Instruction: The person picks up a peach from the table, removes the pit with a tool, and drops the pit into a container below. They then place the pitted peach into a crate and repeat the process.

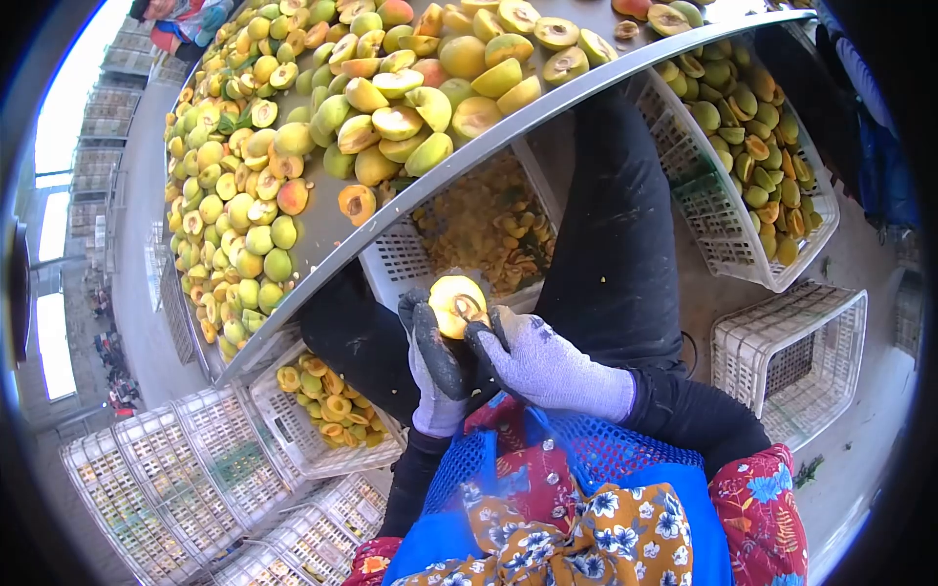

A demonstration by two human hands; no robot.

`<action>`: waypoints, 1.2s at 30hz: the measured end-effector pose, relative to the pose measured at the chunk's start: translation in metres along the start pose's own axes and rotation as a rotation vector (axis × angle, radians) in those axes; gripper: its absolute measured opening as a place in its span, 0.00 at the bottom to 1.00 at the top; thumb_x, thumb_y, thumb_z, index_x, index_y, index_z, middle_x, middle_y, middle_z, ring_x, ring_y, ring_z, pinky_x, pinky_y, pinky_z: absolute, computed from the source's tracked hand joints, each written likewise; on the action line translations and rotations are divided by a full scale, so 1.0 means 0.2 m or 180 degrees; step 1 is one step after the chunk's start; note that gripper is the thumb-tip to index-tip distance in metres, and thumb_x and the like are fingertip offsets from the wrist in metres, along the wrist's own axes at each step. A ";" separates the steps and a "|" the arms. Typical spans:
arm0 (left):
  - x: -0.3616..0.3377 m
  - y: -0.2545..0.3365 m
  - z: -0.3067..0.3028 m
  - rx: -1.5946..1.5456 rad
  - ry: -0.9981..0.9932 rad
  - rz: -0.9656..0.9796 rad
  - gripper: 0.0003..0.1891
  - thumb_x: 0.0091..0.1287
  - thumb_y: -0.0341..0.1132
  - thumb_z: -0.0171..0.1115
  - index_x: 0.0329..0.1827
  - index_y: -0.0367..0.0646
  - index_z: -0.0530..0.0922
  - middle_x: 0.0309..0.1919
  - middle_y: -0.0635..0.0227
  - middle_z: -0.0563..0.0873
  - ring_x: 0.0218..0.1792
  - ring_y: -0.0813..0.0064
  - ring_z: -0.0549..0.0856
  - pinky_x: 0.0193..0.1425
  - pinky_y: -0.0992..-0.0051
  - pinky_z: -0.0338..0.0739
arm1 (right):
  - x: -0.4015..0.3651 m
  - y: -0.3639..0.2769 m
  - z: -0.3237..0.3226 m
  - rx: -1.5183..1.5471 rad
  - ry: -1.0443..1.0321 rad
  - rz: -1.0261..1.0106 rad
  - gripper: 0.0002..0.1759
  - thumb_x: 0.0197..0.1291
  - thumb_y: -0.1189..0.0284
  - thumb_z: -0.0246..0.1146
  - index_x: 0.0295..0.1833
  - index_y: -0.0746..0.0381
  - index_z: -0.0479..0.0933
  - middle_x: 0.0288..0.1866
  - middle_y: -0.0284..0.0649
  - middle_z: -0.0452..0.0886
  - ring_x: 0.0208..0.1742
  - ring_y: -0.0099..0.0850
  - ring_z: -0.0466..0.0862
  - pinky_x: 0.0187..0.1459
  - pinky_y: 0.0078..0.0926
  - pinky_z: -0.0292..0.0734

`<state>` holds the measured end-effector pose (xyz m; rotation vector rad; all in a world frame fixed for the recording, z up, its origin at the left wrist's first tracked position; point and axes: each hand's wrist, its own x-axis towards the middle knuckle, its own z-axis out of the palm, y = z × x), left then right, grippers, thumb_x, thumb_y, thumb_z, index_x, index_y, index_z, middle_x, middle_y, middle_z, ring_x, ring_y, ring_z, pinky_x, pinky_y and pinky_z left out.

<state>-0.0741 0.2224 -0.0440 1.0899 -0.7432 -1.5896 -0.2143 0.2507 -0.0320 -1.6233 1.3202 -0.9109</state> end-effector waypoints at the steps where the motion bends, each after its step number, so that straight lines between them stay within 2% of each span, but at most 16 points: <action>1: -0.01 -0.02 0.01 0.0213 -0.0138 0.0272 0.12 0.80 0.43 0.47 0.55 0.46 0.67 0.61 0.57 0.75 0.60 0.65 0.77 0.65 0.66 0.74 | -0.01 0.02 0.00 0.0497 -0.0139 0.0204 0.18 0.74 0.60 0.55 0.45 0.66 0.74 0.24 0.45 0.77 0.20 0.40 0.79 0.22 0.37 0.70; 2: -0.02 -0.03 0.01 0.0425 -0.0279 0.0541 0.10 0.80 0.41 0.48 0.54 0.46 0.66 0.62 0.56 0.74 0.61 0.65 0.76 0.65 0.66 0.73 | -0.01 0.03 0.00 0.0983 -0.0246 0.0430 0.19 0.74 0.58 0.54 0.45 0.65 0.74 0.23 0.41 0.77 0.19 0.35 0.77 0.21 0.34 0.70; 4: -0.02 -0.04 -0.02 0.1130 -0.0442 0.0925 0.08 0.79 0.38 0.47 0.54 0.46 0.63 0.65 0.54 0.70 0.62 0.64 0.74 0.65 0.66 0.72 | 0.04 -0.09 -0.10 0.3063 -0.1029 0.2209 0.22 0.76 0.53 0.52 0.42 0.63 0.74 0.22 0.33 0.75 0.18 0.25 0.74 0.20 0.26 0.67; 5: -0.04 -0.05 -0.02 0.1144 -0.0400 0.1000 0.08 0.79 0.37 0.47 0.53 0.45 0.63 0.65 0.52 0.69 0.60 0.64 0.74 0.65 0.66 0.71 | 0.05 -0.09 -0.12 0.3317 -0.1109 0.1701 0.26 0.75 0.48 0.50 0.39 0.61 0.73 0.23 0.27 0.72 0.19 0.16 0.70 0.20 0.18 0.65; 8: -0.05 -0.09 -0.10 0.0816 -0.0405 0.0568 0.16 0.78 0.39 0.49 0.62 0.45 0.59 0.67 0.53 0.67 0.60 0.64 0.74 0.64 0.65 0.72 | 0.09 -0.15 -0.20 0.4195 -0.1180 0.2447 0.24 0.76 0.50 0.50 0.38 0.61 0.73 0.23 0.28 0.72 0.19 0.16 0.71 0.21 0.18 0.65; 9: -0.04 -0.06 -0.10 0.0641 -0.0428 0.0319 0.21 0.78 0.41 0.50 0.67 0.45 0.57 0.67 0.54 0.67 0.60 0.65 0.74 0.64 0.64 0.72 | 0.09 -0.12 -0.21 0.3388 -0.1237 0.1252 0.23 0.77 0.52 0.50 0.39 0.62 0.74 0.23 0.28 0.73 0.20 0.16 0.72 0.21 0.16 0.64; 12: 0.03 0.03 0.00 0.0106 -0.0452 0.0216 0.29 0.76 0.48 0.52 0.75 0.43 0.59 0.63 0.56 0.73 0.57 0.64 0.79 0.59 0.65 0.78 | 0.10 -0.12 -0.19 0.2840 -0.1032 0.2329 0.23 0.76 0.54 0.52 0.40 0.65 0.73 0.23 0.35 0.74 0.21 0.23 0.76 0.24 0.24 0.69; 15: 0.09 0.06 -0.06 -0.0668 -0.0345 -0.0754 0.24 0.78 0.49 0.50 0.66 0.40 0.69 0.54 0.55 0.80 0.48 0.61 0.84 0.53 0.68 0.81 | 0.06 -0.01 -0.08 0.0659 -0.0559 0.0805 0.18 0.74 0.62 0.55 0.43 0.69 0.71 0.26 0.53 0.77 0.28 0.48 0.81 0.30 0.44 0.73; 17: 0.08 0.04 -0.05 0.0476 -0.0316 -0.0157 0.22 0.79 0.48 0.47 0.63 0.39 0.70 0.53 0.55 0.80 0.48 0.62 0.84 0.53 0.68 0.81 | 0.02 -0.01 -0.05 -0.0102 -0.0521 0.0328 0.14 0.72 0.67 0.56 0.45 0.70 0.70 0.27 0.57 0.78 0.31 0.55 0.82 0.29 0.50 0.72; 19: 0.08 0.04 -0.03 0.1170 -0.0254 0.0356 0.19 0.81 0.46 0.44 0.56 0.37 0.71 0.52 0.55 0.81 0.50 0.63 0.84 0.56 0.68 0.80 | 0.04 -0.08 -0.09 0.0057 -0.0556 0.0713 0.16 0.72 0.66 0.56 0.46 0.71 0.70 0.25 0.56 0.78 0.29 0.54 0.82 0.28 0.50 0.72; 20: 0.07 0.05 0.00 0.0775 -0.0190 0.0214 0.19 0.81 0.46 0.44 0.57 0.36 0.71 0.52 0.55 0.81 0.51 0.63 0.84 0.58 0.68 0.79 | 0.04 -0.10 -0.10 0.0136 -0.0569 0.0917 0.16 0.72 0.65 0.56 0.47 0.71 0.70 0.25 0.55 0.78 0.28 0.54 0.82 0.28 0.51 0.72; 22: 0.05 0.07 0.05 -0.0019 -0.0061 -0.0081 0.20 0.81 0.45 0.45 0.58 0.35 0.71 0.52 0.55 0.81 0.52 0.64 0.84 0.60 0.67 0.79 | 0.03 -0.08 -0.08 0.0028 -0.0448 0.0822 0.18 0.73 0.65 0.55 0.49 0.73 0.70 0.23 0.55 0.77 0.27 0.55 0.82 0.27 0.51 0.72; 26: 0.06 0.07 0.04 0.0532 -0.0232 0.0219 0.22 0.80 0.47 0.46 0.62 0.35 0.70 0.53 0.55 0.80 0.54 0.64 0.82 0.61 0.66 0.78 | 0.03 -0.04 -0.05 -0.0066 -0.0586 0.0728 0.19 0.74 0.64 0.53 0.52 0.73 0.70 0.24 0.54 0.77 0.27 0.53 0.82 0.29 0.49 0.75; 29: 0.04 0.01 0.00 0.0744 -0.0161 0.0433 0.25 0.79 0.50 0.47 0.65 0.36 0.68 0.54 0.54 0.80 0.56 0.64 0.82 0.62 0.65 0.78 | 0.01 0.00 -0.01 -0.0132 -0.0303 -0.0182 0.17 0.75 0.64 0.52 0.52 0.70 0.72 0.27 0.53 0.78 0.28 0.50 0.82 0.31 0.45 0.76; 35: 0.05 -0.04 0.01 0.1292 -0.0351 0.1636 0.23 0.79 0.47 0.47 0.64 0.36 0.69 0.59 0.52 0.77 0.55 0.63 0.81 0.61 0.65 0.78 | 0.08 -0.02 -0.12 0.2927 -0.1600 0.1601 0.20 0.76 0.56 0.52 0.46 0.64 0.75 0.26 0.36 0.75 0.25 0.25 0.76 0.26 0.25 0.70; 36: 0.07 -0.03 0.01 0.1433 -0.0438 0.1519 0.23 0.79 0.47 0.48 0.64 0.37 0.70 0.58 0.53 0.77 0.55 0.64 0.81 0.60 0.66 0.78 | 0.10 -0.09 -0.17 0.3860 -0.1531 0.2127 0.24 0.76 0.50 0.51 0.43 0.61 0.75 0.25 0.29 0.73 0.24 0.15 0.72 0.24 0.16 0.65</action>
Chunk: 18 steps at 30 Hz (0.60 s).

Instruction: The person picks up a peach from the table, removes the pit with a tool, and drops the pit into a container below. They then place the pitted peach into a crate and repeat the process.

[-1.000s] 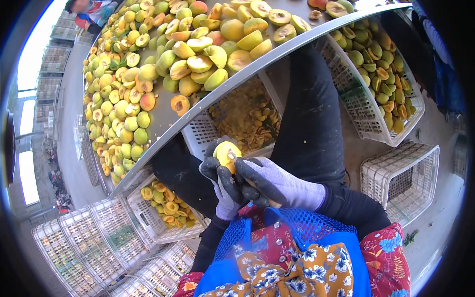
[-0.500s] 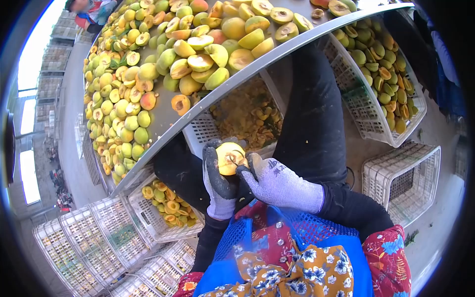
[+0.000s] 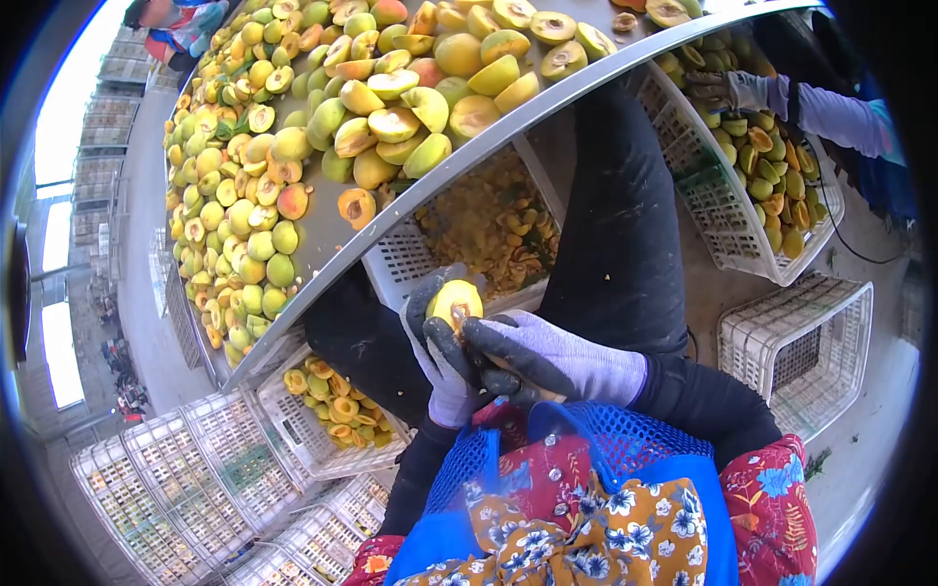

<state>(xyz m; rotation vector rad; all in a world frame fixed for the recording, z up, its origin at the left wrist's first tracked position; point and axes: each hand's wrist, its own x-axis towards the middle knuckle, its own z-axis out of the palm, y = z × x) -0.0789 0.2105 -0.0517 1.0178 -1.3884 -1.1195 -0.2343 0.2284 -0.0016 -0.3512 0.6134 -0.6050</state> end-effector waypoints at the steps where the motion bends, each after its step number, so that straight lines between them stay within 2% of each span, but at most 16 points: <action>1: 0.03 0.01 -0.02 0.0102 -0.0137 -0.0095 0.22 0.79 0.47 0.49 0.63 0.37 0.71 0.58 0.54 0.77 0.55 0.65 0.80 0.60 0.66 0.78 | -0.01 -0.02 0.01 0.0114 0.0069 0.0039 0.24 0.76 0.48 0.50 0.42 0.60 0.75 0.25 0.28 0.73 0.22 0.14 0.71 0.22 0.15 0.64; 2: 0.04 0.01 -0.03 0.0202 -0.0275 -0.0188 0.21 0.79 0.46 0.49 0.62 0.37 0.72 0.58 0.55 0.77 0.56 0.66 0.80 0.59 0.67 0.78 | -0.01 -0.03 0.01 0.0225 0.0140 0.0074 0.25 0.76 0.47 0.50 0.41 0.58 0.75 0.24 0.27 0.73 0.20 0.14 0.70 0.21 0.13 0.62; 3: 0.05 0.02 -0.04 -0.0145 -0.0212 -0.0863 0.19 0.79 0.45 0.49 0.59 0.37 0.74 0.53 0.59 0.80 0.51 0.70 0.82 0.53 0.71 0.79 | -0.01 -0.03 0.01 -0.0072 0.0232 0.0045 0.25 0.76 0.47 0.50 0.40 0.58 0.75 0.24 0.27 0.73 0.19 0.14 0.69 0.20 0.13 0.62; 5: 0.07 0.04 -0.05 -0.0343 -0.0133 -0.1512 0.18 0.80 0.44 0.48 0.58 0.37 0.75 0.49 0.61 0.82 0.47 0.73 0.83 0.49 0.74 0.80 | 0.02 0.00 0.00 -0.0648 0.0409 -0.0008 0.25 0.75 0.46 0.50 0.39 0.57 0.74 0.24 0.27 0.73 0.17 0.13 0.68 0.19 0.13 0.61; 6: 0.07 0.04 -0.05 -0.0440 -0.0091 -0.1840 0.18 0.80 0.44 0.48 0.58 0.37 0.75 0.47 0.62 0.83 0.45 0.75 0.83 0.48 0.75 0.80 | 0.03 0.02 -0.01 -0.0487 0.0319 -0.0030 0.24 0.75 0.47 0.51 0.40 0.57 0.74 0.24 0.27 0.73 0.17 0.14 0.68 0.18 0.13 0.61; 7: 0.06 0.01 -0.03 -0.0194 0.0054 -0.1561 0.17 0.81 0.43 0.47 0.56 0.37 0.76 0.44 0.63 0.85 0.42 0.76 0.84 0.43 0.78 0.80 | 0.04 0.04 -0.03 -0.0329 0.0223 -0.0041 0.24 0.75 0.47 0.52 0.40 0.57 0.74 0.24 0.27 0.73 0.17 0.14 0.68 0.18 0.13 0.61; 8: 0.05 0.02 -0.01 -0.0134 0.0095 -0.1351 0.18 0.81 0.43 0.47 0.55 0.36 0.76 0.44 0.62 0.85 0.42 0.75 0.85 0.44 0.77 0.80 | 0.04 0.05 -0.04 -0.0174 0.0127 -0.0059 0.23 0.75 0.47 0.52 0.40 0.57 0.74 0.24 0.27 0.73 0.16 0.14 0.68 0.18 0.13 0.61; 9: 0.04 0.04 0.00 -0.0073 0.0126 -0.1143 0.18 0.81 0.43 0.47 0.54 0.36 0.76 0.44 0.62 0.85 0.43 0.75 0.85 0.44 0.77 0.80 | 0.03 0.01 -0.02 0.0791 0.0174 0.0377 0.21 0.74 0.49 0.54 0.42 0.57 0.74 0.23 0.28 0.72 0.16 0.15 0.68 0.16 0.12 0.61; 10: 0.03 0.05 0.01 -0.0014 0.0157 -0.0936 0.18 0.81 0.43 0.47 0.54 0.36 0.77 0.44 0.61 0.85 0.43 0.74 0.85 0.45 0.77 0.81 | 0.06 0.06 -0.07 0.1395 0.0017 0.0515 0.20 0.75 0.53 0.55 0.43 0.60 0.73 0.23 0.30 0.72 0.16 0.16 0.69 0.14 0.11 0.61; 11: 0.02 0.03 0.03 -0.0533 0.0157 -0.0895 0.21 0.81 0.47 0.45 0.53 0.34 0.76 0.43 0.59 0.85 0.44 0.71 0.86 0.48 0.73 0.81 | 0.06 0.07 -0.10 0.1851 -0.0331 0.0728 0.20 0.75 0.54 0.55 0.43 0.62 0.73 0.22 0.31 0.72 0.15 0.17 0.68 0.13 0.11 0.61; 14: 0.06 0.01 0.00 -0.0905 -0.0337 -0.1139 0.25 0.81 0.50 0.42 0.54 0.34 0.76 0.42 0.58 0.85 0.43 0.69 0.86 0.50 0.71 0.81 | 0.09 0.11 -0.19 0.2829 -0.1177 0.1068 0.21 0.76 0.55 0.54 0.42 0.65 0.73 0.21 0.33 0.71 0.12 0.18 0.66 0.11 0.11 0.60; 15: 0.07 0.02 -0.01 -0.0662 -0.0477 -0.1084 0.27 0.81 0.52 0.40 0.53 0.34 0.76 0.43 0.58 0.86 0.43 0.69 0.86 0.51 0.70 0.81 | 0.09 0.12 -0.21 0.3082 -0.1426 0.1133 0.22 0.76 0.55 0.53 0.42 0.66 0.73 0.21 0.33 0.70 0.12 0.19 0.65 0.10 0.11 0.60; 18: 0.09 0.06 0.00 -0.1141 -0.0462 -0.1397 0.25 0.81 0.51 0.43 0.52 0.34 0.77 0.43 0.59 0.86 0.41 0.71 0.85 0.50 0.72 0.80 | 0.08 0.10 -0.22 0.2915 -0.1261 0.1203 0.23 0.76 0.53 0.52 0.41 0.65 0.74 0.20 0.32 0.70 0.10 0.18 0.64 0.11 0.10 0.60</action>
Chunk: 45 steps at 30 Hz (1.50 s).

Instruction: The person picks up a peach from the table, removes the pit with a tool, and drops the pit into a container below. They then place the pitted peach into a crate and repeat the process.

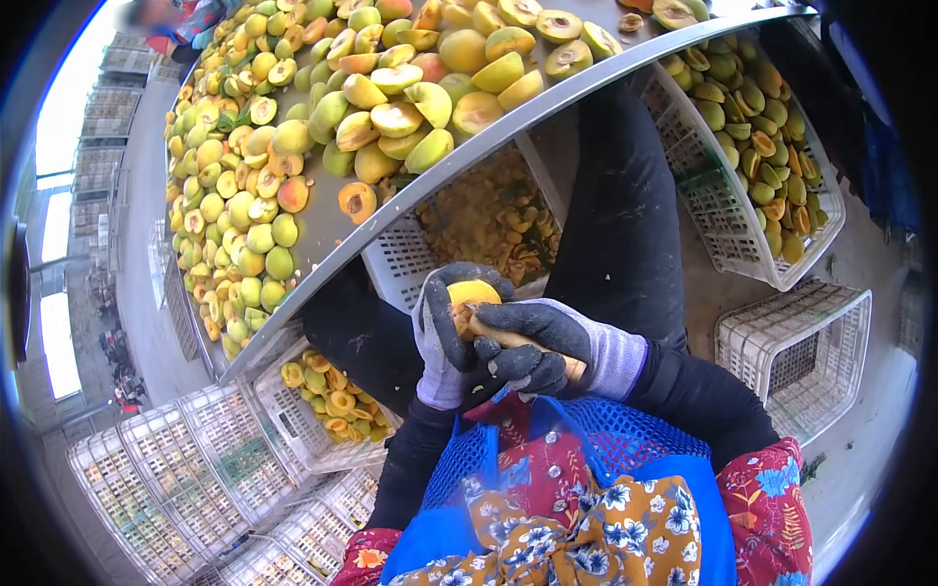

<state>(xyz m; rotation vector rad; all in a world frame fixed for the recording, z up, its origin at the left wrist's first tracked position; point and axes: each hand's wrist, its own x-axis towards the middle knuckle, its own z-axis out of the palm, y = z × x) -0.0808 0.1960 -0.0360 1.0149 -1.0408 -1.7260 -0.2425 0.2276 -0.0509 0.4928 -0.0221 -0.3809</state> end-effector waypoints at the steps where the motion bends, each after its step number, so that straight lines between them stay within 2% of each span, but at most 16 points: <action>1: 0.00 -0.01 -0.01 0.0017 0.0014 -0.0126 0.25 0.81 0.50 0.43 0.51 0.35 0.78 0.42 0.60 0.86 0.41 0.72 0.85 0.49 0.73 0.80 | -0.01 0.01 0.03 -0.0503 0.0350 -0.0227 0.23 0.75 0.52 0.53 0.41 0.64 0.74 0.19 0.31 0.70 0.11 0.17 0.64 0.11 0.10 0.59; 6: 0.03 -0.03 -0.06 0.1245 -0.0049 0.0092 0.23 0.80 0.49 0.47 0.47 0.35 0.80 0.37 0.64 0.86 0.38 0.76 0.84 0.46 0.76 0.79 | -0.03 0.03 0.14 -0.3029 0.1744 -0.0834 0.26 0.75 0.48 0.52 0.42 0.61 0.77 0.22 0.28 0.75 0.14 0.16 0.71 0.17 0.12 0.67; 11: 0.01 -0.07 -0.10 0.1804 0.0071 0.0129 0.24 0.80 0.50 0.47 0.44 0.35 0.81 0.35 0.65 0.86 0.36 0.76 0.84 0.43 0.77 0.79 | 0.01 0.03 0.15 -0.4911 0.2680 -0.0495 0.26 0.75 0.52 0.51 0.45 0.67 0.77 0.23 0.41 0.79 0.19 0.32 0.80 0.22 0.31 0.77; 14: 0.00 -0.07 -0.10 0.1621 0.0174 -0.0118 0.25 0.80 0.51 0.47 0.44 0.35 0.82 0.33 0.65 0.86 0.34 0.76 0.84 0.42 0.77 0.79 | 0.02 0.04 -0.10 -0.8310 0.1813 -0.2154 0.21 0.75 0.59 0.51 0.47 0.69 0.76 0.24 0.45 0.80 0.22 0.39 0.83 0.24 0.37 0.78; 15: 0.00 -0.07 -0.10 0.1553 0.0150 -0.0183 0.26 0.80 0.52 0.46 0.43 0.36 0.82 0.33 0.65 0.86 0.33 0.76 0.85 0.42 0.77 0.79 | 0.02 0.06 -0.05 -0.8459 0.1725 -0.2138 0.19 0.72 0.64 0.53 0.49 0.73 0.74 0.25 0.50 0.80 0.25 0.46 0.84 0.26 0.42 0.78; 18: 0.01 -0.07 -0.13 0.1503 -0.0015 -0.0258 0.28 0.80 0.54 0.45 0.42 0.36 0.82 0.31 0.65 0.87 0.32 0.76 0.85 0.41 0.77 0.79 | 0.05 0.12 0.04 -0.7765 0.2839 -0.1531 0.20 0.72 0.62 0.54 0.42 0.73 0.71 0.23 0.53 0.79 0.22 0.50 0.82 0.25 0.45 0.76; 24: -0.02 0.00 -0.18 0.1172 0.0174 -0.0451 0.30 0.80 0.56 0.44 0.40 0.36 0.83 0.31 0.63 0.88 0.31 0.75 0.85 0.39 0.77 0.80 | 0.08 0.13 0.10 -0.8566 0.3242 -0.0684 0.18 0.71 0.61 0.55 0.42 0.69 0.72 0.26 0.49 0.82 0.25 0.42 0.85 0.25 0.45 0.78; 27: -0.05 0.04 -0.21 0.1578 0.0251 -0.0002 0.30 0.79 0.56 0.44 0.42 0.36 0.83 0.32 0.63 0.88 0.30 0.75 0.86 0.38 0.78 0.81 | 0.08 0.09 0.15 -0.8049 0.3453 -0.0648 0.18 0.70 0.62 0.56 0.45 0.70 0.72 0.31 0.53 0.83 0.32 0.46 0.86 0.31 0.46 0.79; 31: -0.16 0.17 -0.37 0.0836 0.0918 -0.0115 0.26 0.79 0.53 0.48 0.48 0.34 0.81 0.35 0.59 0.88 0.32 0.73 0.87 0.38 0.75 0.86 | 0.07 -0.04 0.08 -0.6355 0.2929 -0.1714 0.18 0.70 0.63 0.58 0.53 0.69 0.72 0.37 0.56 0.84 0.45 0.53 0.85 0.46 0.47 0.76; 32: -0.22 0.18 -0.47 0.0475 0.1194 -0.0179 0.24 0.79 0.49 0.50 0.49 0.33 0.80 0.37 0.59 0.87 0.33 0.72 0.88 0.37 0.73 0.87 | 0.07 -0.09 -0.07 -0.6353 0.2680 -0.2506 0.19 0.72 0.61 0.58 0.54 0.68 0.73 0.33 0.48 0.83 0.36 0.41 0.86 0.37 0.39 0.77; 33: -0.28 0.20 -0.58 0.0107 0.1479 -0.0210 0.21 0.79 0.46 0.52 0.51 0.33 0.79 0.39 0.58 0.87 0.34 0.70 0.88 0.37 0.71 0.88 | 0.07 -0.09 0.09 -0.4620 0.2923 -0.1250 0.21 0.73 0.61 0.58 0.63 0.63 0.71 0.29 0.39 0.81 0.28 0.25 0.82 0.28 0.25 0.73; 34: -0.36 0.18 -0.70 -0.0029 0.2125 0.0031 0.18 0.78 0.42 0.52 0.54 0.34 0.78 0.42 0.59 0.86 0.37 0.70 0.88 0.38 0.74 0.87 | 0.07 -0.07 0.18 -0.4007 0.2652 -0.1136 0.24 0.72 0.64 0.58 0.70 0.59 0.67 0.28 0.34 0.80 0.21 0.16 0.76 0.22 0.13 0.66; 36: -0.56 0.18 -0.97 0.1336 0.3064 0.0102 0.20 0.76 0.40 0.55 0.62 0.35 0.74 0.52 0.54 0.83 0.49 0.64 0.85 0.49 0.69 0.85 | 0.08 -0.07 0.16 -0.3346 0.2477 -0.1322 0.28 0.70 0.65 0.60 0.72 0.59 0.64 0.26 0.35 0.79 0.17 0.17 0.73 0.17 0.13 0.63; 39: -0.73 0.20 -1.20 0.3996 0.3568 -0.0856 0.28 0.71 0.45 0.60 0.69 0.37 0.69 0.63 0.49 0.75 0.62 0.53 0.77 0.63 0.64 0.76 | 0.12 -0.11 0.18 -0.3752 0.2482 -0.1182 0.24 0.69 0.60 0.62 0.64 0.63 0.71 0.26 0.36 0.80 0.17 0.17 0.73 0.18 0.12 0.63; 44: -0.62 -0.14 -1.58 0.5484 0.2698 -0.1554 0.36 0.62 0.50 0.66 0.72 0.49 0.68 0.72 0.47 0.65 0.72 0.39 0.62 0.74 0.42 0.56 | 0.22 -0.15 0.13 -0.4465 0.2914 -0.1096 0.20 0.69 0.58 0.62 0.53 0.64 0.76 0.24 0.33 0.79 0.17 0.17 0.72 0.19 0.13 0.62; 45: -0.54 -0.19 -1.64 0.5703 0.2518 -0.1215 0.34 0.61 0.50 0.65 0.72 0.53 0.69 0.71 0.49 0.67 0.73 0.39 0.61 0.73 0.37 0.55 | 0.23 -0.15 0.12 -0.4499 0.3037 -0.1051 0.21 0.69 0.57 0.62 0.53 0.64 0.76 0.24 0.33 0.78 0.17 0.17 0.72 0.20 0.14 0.62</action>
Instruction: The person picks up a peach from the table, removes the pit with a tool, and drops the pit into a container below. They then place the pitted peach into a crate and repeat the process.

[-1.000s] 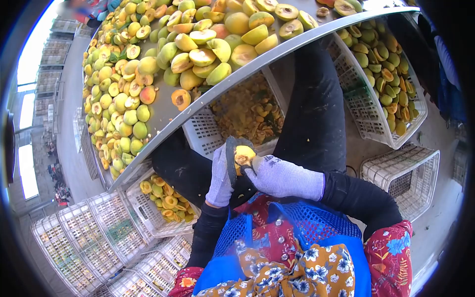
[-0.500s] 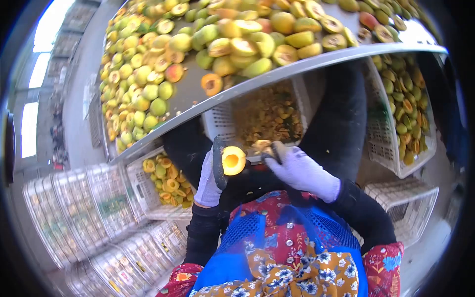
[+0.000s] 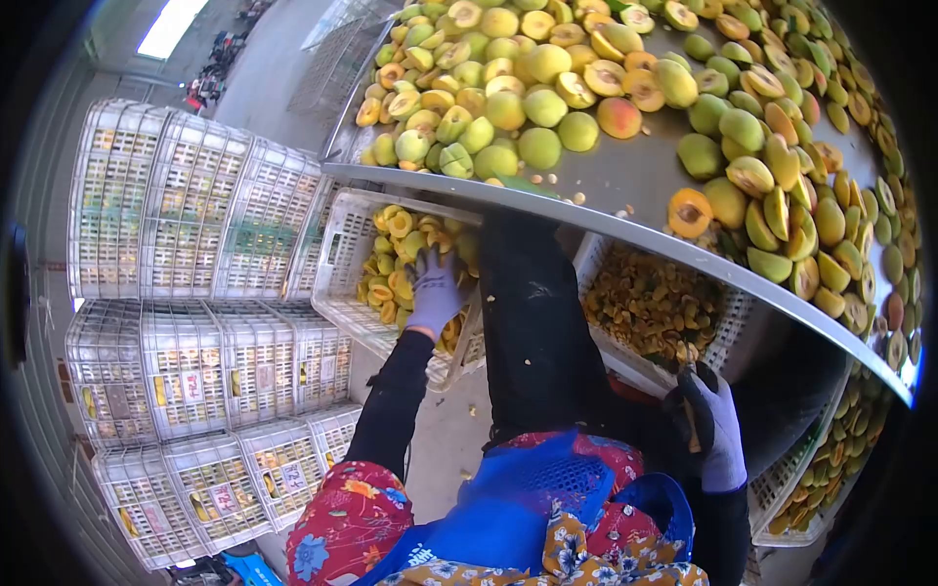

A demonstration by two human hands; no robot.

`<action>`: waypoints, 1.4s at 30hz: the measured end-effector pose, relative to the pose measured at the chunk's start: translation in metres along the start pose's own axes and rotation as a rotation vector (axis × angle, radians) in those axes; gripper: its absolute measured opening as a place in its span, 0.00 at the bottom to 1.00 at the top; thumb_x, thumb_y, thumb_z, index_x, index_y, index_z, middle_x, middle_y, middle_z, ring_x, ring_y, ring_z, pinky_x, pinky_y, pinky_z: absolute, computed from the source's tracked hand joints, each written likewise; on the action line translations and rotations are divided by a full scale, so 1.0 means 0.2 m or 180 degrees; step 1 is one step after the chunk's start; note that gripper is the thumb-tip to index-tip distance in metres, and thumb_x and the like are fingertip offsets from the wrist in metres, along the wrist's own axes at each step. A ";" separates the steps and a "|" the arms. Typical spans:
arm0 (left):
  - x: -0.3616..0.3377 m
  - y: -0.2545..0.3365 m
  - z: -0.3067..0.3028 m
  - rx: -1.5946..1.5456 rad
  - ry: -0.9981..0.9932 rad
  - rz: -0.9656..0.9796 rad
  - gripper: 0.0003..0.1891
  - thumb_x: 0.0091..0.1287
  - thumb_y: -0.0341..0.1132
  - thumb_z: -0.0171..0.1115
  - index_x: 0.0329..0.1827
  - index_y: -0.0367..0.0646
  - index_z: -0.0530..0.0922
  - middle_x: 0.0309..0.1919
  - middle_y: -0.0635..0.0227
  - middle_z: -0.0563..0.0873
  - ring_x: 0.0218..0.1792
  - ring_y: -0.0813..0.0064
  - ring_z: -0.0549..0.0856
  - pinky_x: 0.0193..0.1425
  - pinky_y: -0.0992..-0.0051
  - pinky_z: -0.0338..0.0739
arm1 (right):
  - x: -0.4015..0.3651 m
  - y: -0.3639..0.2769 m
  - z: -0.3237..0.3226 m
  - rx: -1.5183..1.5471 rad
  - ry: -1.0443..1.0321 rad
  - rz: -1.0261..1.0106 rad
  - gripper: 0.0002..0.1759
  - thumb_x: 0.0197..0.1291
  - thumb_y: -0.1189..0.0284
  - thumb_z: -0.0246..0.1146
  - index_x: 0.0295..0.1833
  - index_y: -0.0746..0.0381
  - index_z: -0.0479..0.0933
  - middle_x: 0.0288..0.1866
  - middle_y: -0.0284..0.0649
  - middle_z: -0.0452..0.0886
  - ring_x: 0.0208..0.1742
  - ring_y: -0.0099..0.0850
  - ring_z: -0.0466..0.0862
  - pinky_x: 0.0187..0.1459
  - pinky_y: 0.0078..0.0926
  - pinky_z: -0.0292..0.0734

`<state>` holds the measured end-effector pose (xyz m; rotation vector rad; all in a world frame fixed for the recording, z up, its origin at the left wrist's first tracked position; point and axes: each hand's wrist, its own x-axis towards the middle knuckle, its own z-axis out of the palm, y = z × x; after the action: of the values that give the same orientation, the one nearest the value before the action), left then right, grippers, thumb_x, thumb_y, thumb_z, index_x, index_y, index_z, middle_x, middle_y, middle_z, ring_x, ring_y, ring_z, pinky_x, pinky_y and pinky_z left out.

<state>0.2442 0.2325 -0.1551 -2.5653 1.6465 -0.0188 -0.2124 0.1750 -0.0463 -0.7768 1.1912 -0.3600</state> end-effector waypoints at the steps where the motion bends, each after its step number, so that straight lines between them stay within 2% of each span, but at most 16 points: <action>1: 0.08 0.01 0.08 0.0054 0.0180 0.0330 0.33 0.61 0.51 0.64 0.71 0.58 0.70 0.70 0.51 0.68 0.74 0.38 0.59 0.71 0.32 0.55 | 0.01 -0.01 0.01 -0.0080 0.0067 0.0065 0.21 0.69 0.57 0.62 0.53 0.65 0.76 0.23 0.32 0.78 0.16 0.17 0.72 0.20 0.14 0.62; 7: 0.33 -0.10 0.15 0.0486 -0.0362 0.0458 0.30 0.62 0.55 0.61 0.68 0.60 0.73 0.69 0.57 0.70 0.75 0.39 0.56 0.73 0.35 0.55 | 0.03 -0.03 0.09 -0.0088 0.0468 0.0140 0.20 0.70 0.58 0.61 0.53 0.65 0.76 0.18 0.33 0.75 0.13 0.19 0.69 0.17 0.17 0.58; 10: 0.44 -0.26 0.13 0.0420 -0.0851 -0.0031 0.30 0.61 0.56 0.63 0.68 0.62 0.73 0.74 0.54 0.64 0.77 0.36 0.53 0.68 0.23 0.50 | 0.07 0.01 0.08 -0.0045 0.0588 0.0175 0.20 0.71 0.58 0.60 0.52 0.67 0.76 0.14 0.34 0.72 0.09 0.22 0.65 0.14 0.20 0.54; 13: 0.53 -0.52 0.15 0.0484 -0.1006 -0.0445 0.30 0.61 0.56 0.62 0.67 0.62 0.75 0.72 0.54 0.66 0.77 0.36 0.54 0.68 0.23 0.50 | 0.10 0.03 0.09 0.0158 0.0779 0.0209 0.20 0.71 0.59 0.60 0.52 0.67 0.75 0.13 0.35 0.71 0.09 0.22 0.65 0.14 0.20 0.53; 15: 0.51 -0.89 0.51 0.1011 -0.0515 -0.0619 0.31 0.62 0.57 0.62 0.68 0.60 0.74 0.73 0.56 0.66 0.76 0.37 0.56 0.67 0.22 0.50 | 0.10 -0.01 0.11 0.0061 0.0768 0.0265 0.19 0.71 0.59 0.60 0.51 0.66 0.76 0.15 0.35 0.72 0.11 0.23 0.67 0.15 0.20 0.55; 19: 0.35 -1.29 0.37 0.0772 -0.1289 -0.1673 0.34 0.66 0.57 0.59 0.73 0.52 0.69 0.73 0.50 0.66 0.76 0.40 0.58 0.72 0.36 0.57 | 0.09 -0.03 0.15 -0.0261 0.1045 0.0346 0.17 0.70 0.60 0.60 0.47 0.66 0.77 0.17 0.36 0.75 0.13 0.23 0.71 0.17 0.19 0.61; 22: 0.23 -1.29 0.41 -0.0236 -0.0638 -0.2004 0.37 0.65 0.59 0.60 0.75 0.53 0.66 0.75 0.45 0.62 0.76 0.37 0.56 0.72 0.35 0.56 | 0.11 -0.01 0.18 -0.0833 0.1176 0.0223 0.17 0.70 0.60 0.60 0.45 0.66 0.77 0.20 0.37 0.78 0.14 0.24 0.73 0.19 0.19 0.64; 24: 0.15 -1.10 0.41 -0.0866 -0.0286 -0.1229 0.38 0.66 0.59 0.60 0.76 0.54 0.64 0.75 0.43 0.60 0.75 0.34 0.56 0.73 0.37 0.57 | 0.13 0.01 0.22 -0.1202 0.1158 0.0044 0.18 0.70 0.59 0.60 0.45 0.65 0.78 0.23 0.38 0.80 0.16 0.24 0.74 0.18 0.20 0.65; 25: 0.10 -0.93 0.37 -0.0829 -0.0569 -0.0938 0.36 0.66 0.58 0.59 0.76 0.56 0.65 0.75 0.41 0.60 0.74 0.34 0.58 0.74 0.40 0.58 | 0.11 -0.06 0.27 -0.1460 0.0926 0.0286 0.16 0.71 0.63 0.59 0.48 0.66 0.78 0.29 0.39 0.80 0.27 0.25 0.80 0.26 0.21 0.71; 27: -0.01 -0.77 0.40 -0.0963 -0.0975 -0.0386 0.34 0.66 0.56 0.59 0.75 0.58 0.67 0.74 0.40 0.61 0.72 0.33 0.62 0.74 0.43 0.60 | 0.07 -0.17 0.42 -0.1454 0.0990 0.0437 0.19 0.73 0.61 0.56 0.53 0.67 0.77 0.28 0.39 0.79 0.30 0.24 0.81 0.26 0.22 0.71; 29: -0.11 -0.72 0.53 -0.1280 -0.1238 0.0149 0.32 0.65 0.55 0.59 0.73 0.60 0.69 0.73 0.41 0.62 0.71 0.33 0.64 0.74 0.45 0.63 | 0.07 -0.06 0.32 -0.1978 0.0761 -0.0227 0.20 0.73 0.59 0.55 0.57 0.66 0.76 0.28 0.38 0.79 0.28 0.23 0.80 0.25 0.21 0.71; 32: -0.23 -0.66 0.17 -0.1916 -0.1803 -0.0236 0.26 0.66 0.52 0.59 0.67 0.59 0.74 0.72 0.45 0.66 0.68 0.31 0.67 0.73 0.45 0.64 | 0.01 -0.14 0.38 -0.1277 0.0584 -0.0117 0.21 0.74 0.60 0.55 0.62 0.64 0.73 0.29 0.36 0.79 0.27 0.21 0.79 0.25 0.19 0.70; 33: -0.32 -0.69 0.28 -0.0990 -0.1886 0.0893 0.24 0.67 0.50 0.58 0.65 0.57 0.76 0.71 0.48 0.68 0.69 0.31 0.66 0.74 0.45 0.64 | -0.02 -0.19 0.42 -0.0788 0.0569 0.0084 0.21 0.75 0.60 0.54 0.64 0.63 0.72 0.29 0.35 0.79 0.27 0.21 0.79 0.25 0.18 0.70; 37: -0.57 -0.67 0.28 -0.1301 -0.2232 0.0397 0.26 0.70 0.53 0.53 0.69 0.57 0.74 0.74 0.56 0.65 0.75 0.37 0.59 0.77 0.53 0.61 | -0.02 -0.10 0.33 -0.0339 0.0482 -0.0682 0.24 0.72 0.53 0.58 0.60 0.60 0.73 0.29 0.32 0.79 0.25 0.17 0.78 0.24 0.13 0.69; 39: -0.50 -0.62 0.08 -0.1290 -0.2629 0.0542 0.24 0.69 0.55 0.52 0.63 0.55 0.79 0.61 0.52 0.80 0.63 0.47 0.77 0.68 0.56 0.71 | -0.05 -0.12 0.24 -0.0559 0.0438 -0.0351 0.23 0.71 0.51 0.60 0.54 0.61 0.75 0.25 0.29 0.76 0.22 0.17 0.75 0.22 0.14 0.67; 42: -0.37 -0.31 -0.29 -0.1322 -0.1181 0.0482 0.18 0.70 0.44 0.55 0.57 0.45 0.82 0.51 0.55 0.86 0.52 0.52 0.84 0.57 0.57 0.78 | -0.14 -0.21 0.21 -0.0402 0.0498 -0.0102 0.24 0.72 0.52 0.58 0.57 0.62 0.75 0.25 0.28 0.74 0.22 0.17 0.73 0.22 0.16 0.65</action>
<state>0.2660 0.3214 -0.0899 -2.4836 1.8323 0.8380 -0.1777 0.1775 0.0087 -0.8904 1.3594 -0.3801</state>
